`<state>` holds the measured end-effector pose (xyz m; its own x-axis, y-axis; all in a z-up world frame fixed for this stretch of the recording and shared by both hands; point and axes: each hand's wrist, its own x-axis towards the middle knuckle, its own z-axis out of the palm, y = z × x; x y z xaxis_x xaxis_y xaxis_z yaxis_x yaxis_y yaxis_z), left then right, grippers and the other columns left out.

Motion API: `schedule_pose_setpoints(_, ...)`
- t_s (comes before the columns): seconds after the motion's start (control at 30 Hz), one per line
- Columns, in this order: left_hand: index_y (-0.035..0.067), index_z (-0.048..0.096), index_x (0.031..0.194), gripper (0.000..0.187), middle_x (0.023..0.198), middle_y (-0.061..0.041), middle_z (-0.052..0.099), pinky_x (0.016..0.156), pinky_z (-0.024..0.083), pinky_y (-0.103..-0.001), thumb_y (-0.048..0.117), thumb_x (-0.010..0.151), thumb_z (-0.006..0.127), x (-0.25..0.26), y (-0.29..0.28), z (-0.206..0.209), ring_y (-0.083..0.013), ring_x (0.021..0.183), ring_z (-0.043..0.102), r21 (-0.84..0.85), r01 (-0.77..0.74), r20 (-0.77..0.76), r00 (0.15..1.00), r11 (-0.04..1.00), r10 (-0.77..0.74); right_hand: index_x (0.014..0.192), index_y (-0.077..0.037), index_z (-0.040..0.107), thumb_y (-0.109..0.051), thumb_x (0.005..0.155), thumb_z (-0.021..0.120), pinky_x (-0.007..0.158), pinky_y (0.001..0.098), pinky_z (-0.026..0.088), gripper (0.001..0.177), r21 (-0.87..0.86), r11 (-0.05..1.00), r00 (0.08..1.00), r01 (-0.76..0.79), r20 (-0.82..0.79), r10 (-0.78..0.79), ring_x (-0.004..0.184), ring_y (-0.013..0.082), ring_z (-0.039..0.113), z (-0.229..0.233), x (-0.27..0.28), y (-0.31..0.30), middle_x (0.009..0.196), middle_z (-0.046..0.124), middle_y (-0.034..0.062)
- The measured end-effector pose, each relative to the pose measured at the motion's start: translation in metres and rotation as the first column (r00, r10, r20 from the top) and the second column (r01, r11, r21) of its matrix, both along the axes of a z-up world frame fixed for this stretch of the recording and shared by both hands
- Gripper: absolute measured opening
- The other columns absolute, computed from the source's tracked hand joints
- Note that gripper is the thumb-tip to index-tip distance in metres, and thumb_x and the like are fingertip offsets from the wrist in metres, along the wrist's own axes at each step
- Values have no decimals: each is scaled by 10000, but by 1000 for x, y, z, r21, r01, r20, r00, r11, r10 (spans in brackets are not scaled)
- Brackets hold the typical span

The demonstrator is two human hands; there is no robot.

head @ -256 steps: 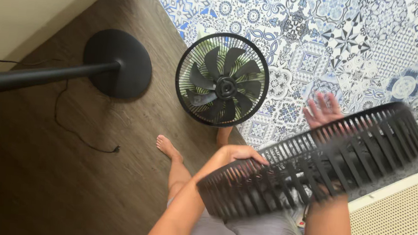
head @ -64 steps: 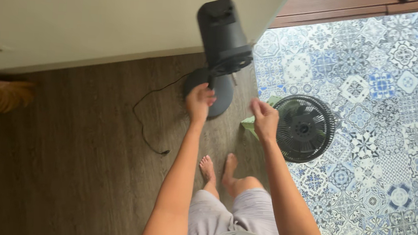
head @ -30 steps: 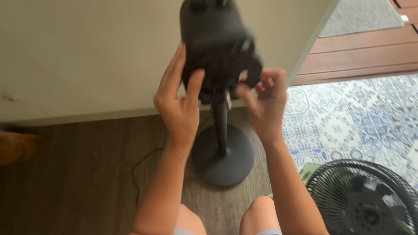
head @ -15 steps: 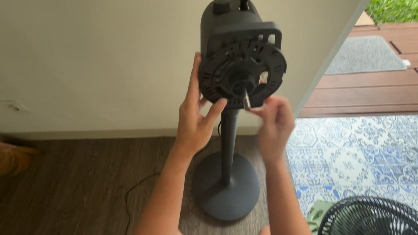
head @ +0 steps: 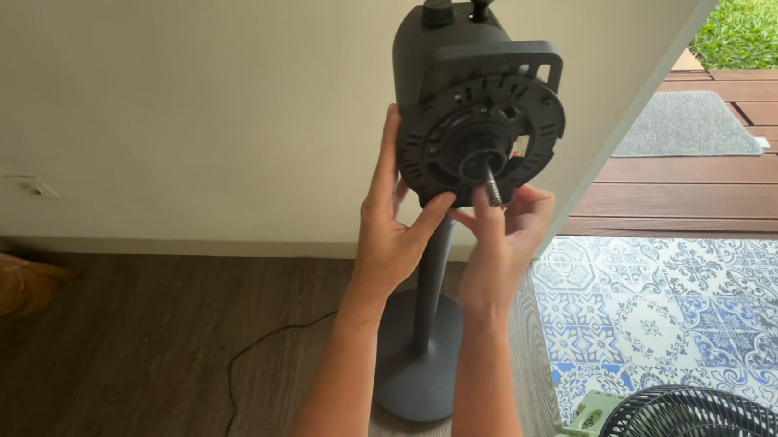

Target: The person assembles a standing fan by attaching the front grille, inserting the fan blade, and securing the rear grille. They manipulate the fan head and base to align components and tighten the assembly.

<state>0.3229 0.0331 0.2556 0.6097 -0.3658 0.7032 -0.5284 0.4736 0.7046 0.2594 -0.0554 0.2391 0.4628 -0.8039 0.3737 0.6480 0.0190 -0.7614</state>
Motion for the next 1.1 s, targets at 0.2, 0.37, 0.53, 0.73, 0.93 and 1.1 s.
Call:
schedule_pose_setpoints(0.2,63,148,1684,932,1771,-132,196,1339,341,-478,-53,961,725,5,1,-7,-263,1614,333,-6,-9,14,1000,1000,9,1126,-76,484,-183,897,733,795,303,549,354,93,994,983,61,-180,-43,971,107,600,15,10,-4,1059,568,34)
schedule_pose_setpoints(0.37,56,147,1703,940,1740,-131,183,1336,350,-450,-51,975,732,10,2,-15,-252,1595,314,-36,8,42,999,999,-6,1185,-62,477,-164,929,761,889,315,499,396,-54,997,995,-57,-87,53,1032,120,573,0,14,-17,1122,568,44)
schedule_pose_setpoints(0.53,34,139,1688,922,1735,-153,211,1298,393,-406,-24,970,714,9,11,-18,-257,1563,394,22,-1,138,990,1000,-2,1208,4,554,-45,852,739,1040,358,522,404,-418,852,925,-314,-335,177,1157,136,608,-44,-37,-74,1206,599,75)
schedule_pose_setpoints(0.73,24,115,1663,871,1724,-155,255,1311,395,-407,-5,1026,708,15,7,-20,-245,1541,437,4,10,134,991,1000,-11,1369,85,551,-236,1232,412,1053,428,484,376,-579,788,929,209,-133,-344,1186,313,566,-144,56,-89,1284,623,199)
schedule_pose_setpoints(0.93,35,108,1670,850,1696,-161,327,1299,408,-423,-7,1049,687,22,10,-27,-245,1526,459,-4,55,84,995,998,-54,1473,2,399,-270,920,678,889,469,494,676,-608,767,717,-204,-626,-306,1119,438,624,-166,41,-28,1212,667,256)
schedule_pose_setpoints(1.1,36,123,1665,826,1700,-159,305,1310,402,-420,4,1064,689,18,1,-28,-248,1523,458,-33,105,100,990,994,-101,1366,-51,542,-247,968,718,913,480,543,477,-699,709,742,-90,-522,-421,1114,435,677,-102,24,-33,1168,707,241)
